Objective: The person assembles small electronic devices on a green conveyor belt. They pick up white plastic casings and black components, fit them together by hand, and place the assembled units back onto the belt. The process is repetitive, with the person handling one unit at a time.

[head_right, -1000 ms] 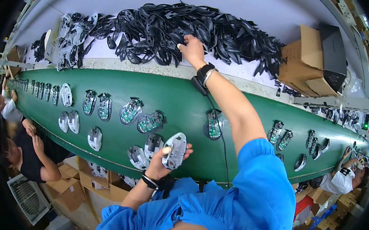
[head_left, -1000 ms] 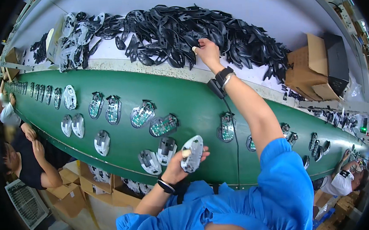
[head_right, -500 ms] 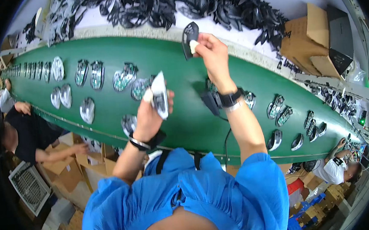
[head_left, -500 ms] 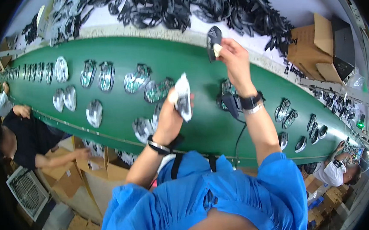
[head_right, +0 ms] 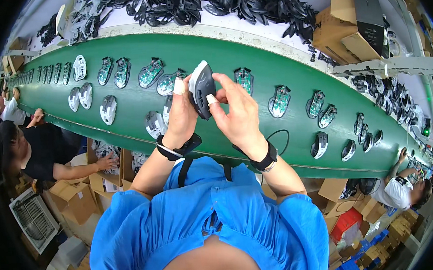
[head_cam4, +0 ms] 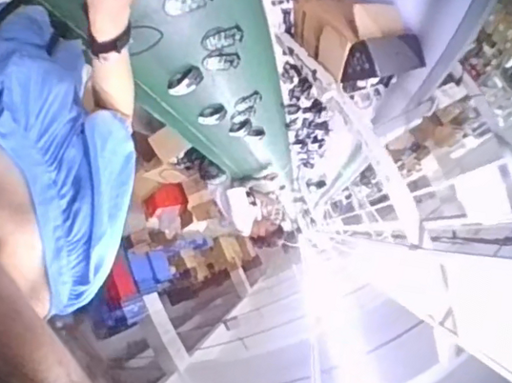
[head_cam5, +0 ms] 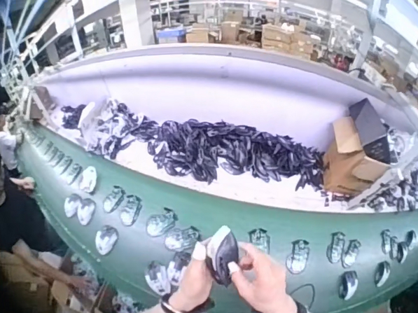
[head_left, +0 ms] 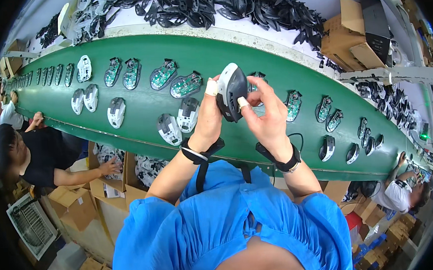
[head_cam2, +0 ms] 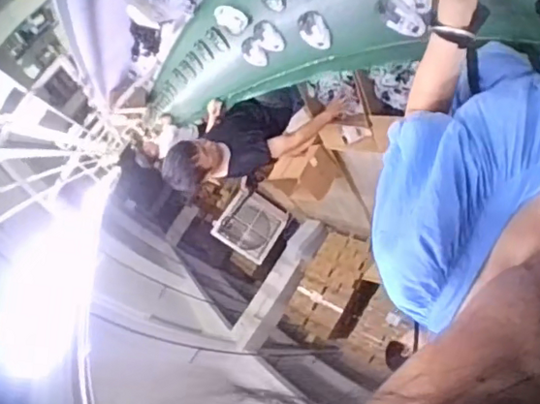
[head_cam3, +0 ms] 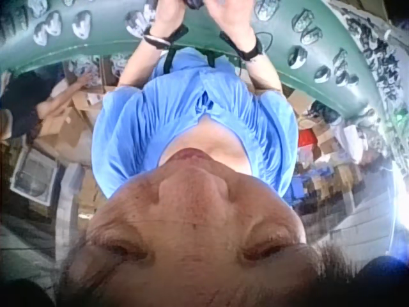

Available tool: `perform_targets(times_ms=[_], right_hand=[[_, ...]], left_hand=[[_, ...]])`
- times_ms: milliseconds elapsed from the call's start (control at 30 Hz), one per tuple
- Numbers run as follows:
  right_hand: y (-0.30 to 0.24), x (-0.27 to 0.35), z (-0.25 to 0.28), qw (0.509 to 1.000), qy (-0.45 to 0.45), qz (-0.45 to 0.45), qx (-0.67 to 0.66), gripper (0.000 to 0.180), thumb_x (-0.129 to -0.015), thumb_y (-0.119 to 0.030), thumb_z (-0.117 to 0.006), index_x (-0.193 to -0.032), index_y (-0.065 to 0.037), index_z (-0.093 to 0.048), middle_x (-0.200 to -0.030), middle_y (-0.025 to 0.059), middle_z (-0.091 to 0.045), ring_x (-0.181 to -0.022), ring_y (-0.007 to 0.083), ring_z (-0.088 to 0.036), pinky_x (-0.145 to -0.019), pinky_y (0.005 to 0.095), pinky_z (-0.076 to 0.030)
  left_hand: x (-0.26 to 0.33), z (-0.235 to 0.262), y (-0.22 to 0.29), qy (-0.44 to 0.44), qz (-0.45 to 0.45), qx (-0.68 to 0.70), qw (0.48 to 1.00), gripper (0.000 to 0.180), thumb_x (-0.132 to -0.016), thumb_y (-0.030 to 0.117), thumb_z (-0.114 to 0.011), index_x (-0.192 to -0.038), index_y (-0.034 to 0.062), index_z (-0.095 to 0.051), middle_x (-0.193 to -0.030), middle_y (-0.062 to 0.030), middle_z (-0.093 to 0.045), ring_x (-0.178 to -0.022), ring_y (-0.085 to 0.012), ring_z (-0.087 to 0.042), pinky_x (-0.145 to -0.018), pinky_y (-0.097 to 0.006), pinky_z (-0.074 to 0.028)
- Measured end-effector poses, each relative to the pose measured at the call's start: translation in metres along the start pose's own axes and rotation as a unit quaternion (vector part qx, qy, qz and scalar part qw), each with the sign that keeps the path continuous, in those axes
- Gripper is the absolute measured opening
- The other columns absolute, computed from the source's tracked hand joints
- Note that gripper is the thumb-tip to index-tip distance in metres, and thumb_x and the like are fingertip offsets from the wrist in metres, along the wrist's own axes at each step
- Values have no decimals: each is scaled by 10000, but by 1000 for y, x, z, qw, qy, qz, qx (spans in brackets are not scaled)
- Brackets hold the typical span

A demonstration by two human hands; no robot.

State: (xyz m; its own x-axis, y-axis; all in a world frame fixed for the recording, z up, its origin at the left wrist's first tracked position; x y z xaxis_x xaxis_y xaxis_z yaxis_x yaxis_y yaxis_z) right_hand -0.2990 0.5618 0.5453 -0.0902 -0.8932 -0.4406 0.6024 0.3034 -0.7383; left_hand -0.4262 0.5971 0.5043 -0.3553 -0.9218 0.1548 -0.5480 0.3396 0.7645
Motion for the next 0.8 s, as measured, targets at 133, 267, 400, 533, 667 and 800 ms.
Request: perform_targets(times_ms=[133,267,400,533,667,800], right_hand=[[-17,12,2,999,-16,28,41,502,-734,27,-680,-1213,-56,-555,-713,58,-580,-658,206,-595,-590,334,-495],[-35,25,5,998,-43,33,34,600,-735,22,-688,-1299,-65,-502,-750,64,-619,-689,207,-624,-643,317,-507],[-35,31,35,981,-111,-82,-136,774,-700,-44,-734,-1401,-68,-407,-953,86,-685,-872,175,-662,-813,305,-525],[-26,0,49,901,-208,-175,-338,756,-740,-18,-716,-1418,-55,-386,-1257,116,-555,-1096,204,-564,-817,322,-540],[-37,2,45,838,-261,-259,-404,549,-799,51,-628,-1327,16,-481,-1273,126,-542,-1042,197,-596,-740,311,-579],[-25,14,36,795,-257,-379,-397,551,-822,16,-639,-1340,22,-452,-1255,129,-559,-1090,233,-599,-719,315,-607]], left_hand=[[17,2,-1,32,-58,-63,996,490,-957,351,-490,-1302,13,-410,-1135,-71,-556,-1054,-140,-540,-890,-291,-447],[30,0,6,51,-58,-159,984,540,-794,120,-674,-1276,11,-456,-1142,-59,-551,-1023,-135,-537,-885,-277,-439],[44,-3,22,-38,-72,-159,984,670,-732,148,-736,-1317,13,-441,-1189,-63,-540,-1081,-148,-526,-941,-281,-423],[55,-7,25,-111,-79,-195,971,775,-687,141,-773,-1365,19,-416,-1247,-78,-524,-1159,-168,-508,-994,-303,-408],[65,0,22,-96,-67,-172,978,733,-692,110,-788,-1337,-5,-459,-1258,-102,-546,-1142,-177,-535,-980,-319,-427],[68,12,5,-74,-24,-160,984,658,-710,86,-749,-1304,-28,-490,-1191,-103,-594,-1060,-157,-577,-915,-295,-469]])
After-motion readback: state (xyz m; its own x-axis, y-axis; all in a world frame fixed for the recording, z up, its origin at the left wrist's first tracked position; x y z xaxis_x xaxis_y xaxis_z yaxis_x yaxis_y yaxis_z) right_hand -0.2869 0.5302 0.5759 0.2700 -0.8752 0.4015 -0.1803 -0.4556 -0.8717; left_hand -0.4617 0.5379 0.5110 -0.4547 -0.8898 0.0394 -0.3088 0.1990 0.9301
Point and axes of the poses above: each hand's wrist, its own x-axis away from the middle knuckle, its own z-axis out of the back of the hand, y = z × x, the point moved 2 cm from there along -x, towards the middle knuckle
